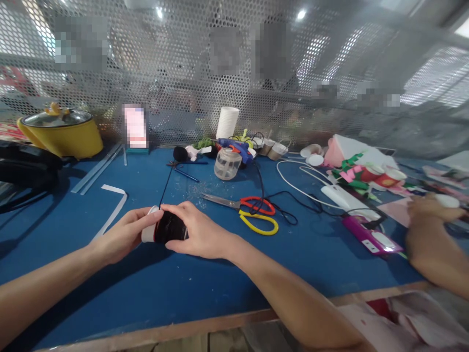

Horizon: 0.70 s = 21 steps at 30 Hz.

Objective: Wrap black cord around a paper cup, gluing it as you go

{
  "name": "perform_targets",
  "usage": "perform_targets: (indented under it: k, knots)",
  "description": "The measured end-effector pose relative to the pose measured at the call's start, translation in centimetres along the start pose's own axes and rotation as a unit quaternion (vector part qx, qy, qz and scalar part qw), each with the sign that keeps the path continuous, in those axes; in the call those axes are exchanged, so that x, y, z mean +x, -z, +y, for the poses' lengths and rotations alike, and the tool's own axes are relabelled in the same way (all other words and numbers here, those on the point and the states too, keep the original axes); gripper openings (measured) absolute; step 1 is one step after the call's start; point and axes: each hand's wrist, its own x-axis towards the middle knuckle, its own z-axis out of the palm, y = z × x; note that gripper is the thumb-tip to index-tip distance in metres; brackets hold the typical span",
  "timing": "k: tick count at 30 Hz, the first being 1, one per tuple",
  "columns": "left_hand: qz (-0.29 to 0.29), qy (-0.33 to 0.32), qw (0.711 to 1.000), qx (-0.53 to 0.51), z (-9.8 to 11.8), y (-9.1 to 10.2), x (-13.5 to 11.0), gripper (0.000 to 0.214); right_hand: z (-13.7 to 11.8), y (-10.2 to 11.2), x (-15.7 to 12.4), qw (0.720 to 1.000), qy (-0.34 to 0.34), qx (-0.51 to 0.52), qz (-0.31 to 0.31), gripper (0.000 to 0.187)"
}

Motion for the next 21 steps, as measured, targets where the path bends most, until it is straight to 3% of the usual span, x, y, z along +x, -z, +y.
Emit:
perform_targets:
  k: [7,10,14,17,18,19,21]
  knots:
    - [0.016,-0.012,0.998,0.064,-0.5,-0.2,0.1,0.031,0.3,-0.2,0.5,0.997,0.048,0.058,-0.003,0.052]
    - [0.035,-0.005,0.996,0.087,-0.5,-0.2,0.0,0.032,0.0,0.6,0.3,0.996,0.01,0.062,0.056,0.037]
    - [0.056,-0.022,0.988,0.143,-0.3,0.0,-0.1,0.036,0.0,5.3,0.1,0.962,-0.069,0.009,0.264,0.029]
    - [0.068,-0.048,0.977,0.197,-0.1,0.1,-0.1,0.037,1.8,10.5,0.6,0.863,-0.118,-0.144,0.47,0.025]
    - [0.075,-0.055,0.972,0.214,-0.1,0.1,0.0,0.037,2.7,12.0,0.9,0.839,-0.15,-0.17,0.495,0.023]
    - [0.08,-0.061,0.968,0.229,-0.1,0.1,0.0,0.037,3.7,13.2,1.3,0.837,-0.202,-0.159,0.483,0.023]
    - [0.105,-0.07,0.958,0.256,-0.1,0.1,0.0,0.037,5.8,14.8,2.1,0.856,-0.29,-0.093,0.418,0.03]
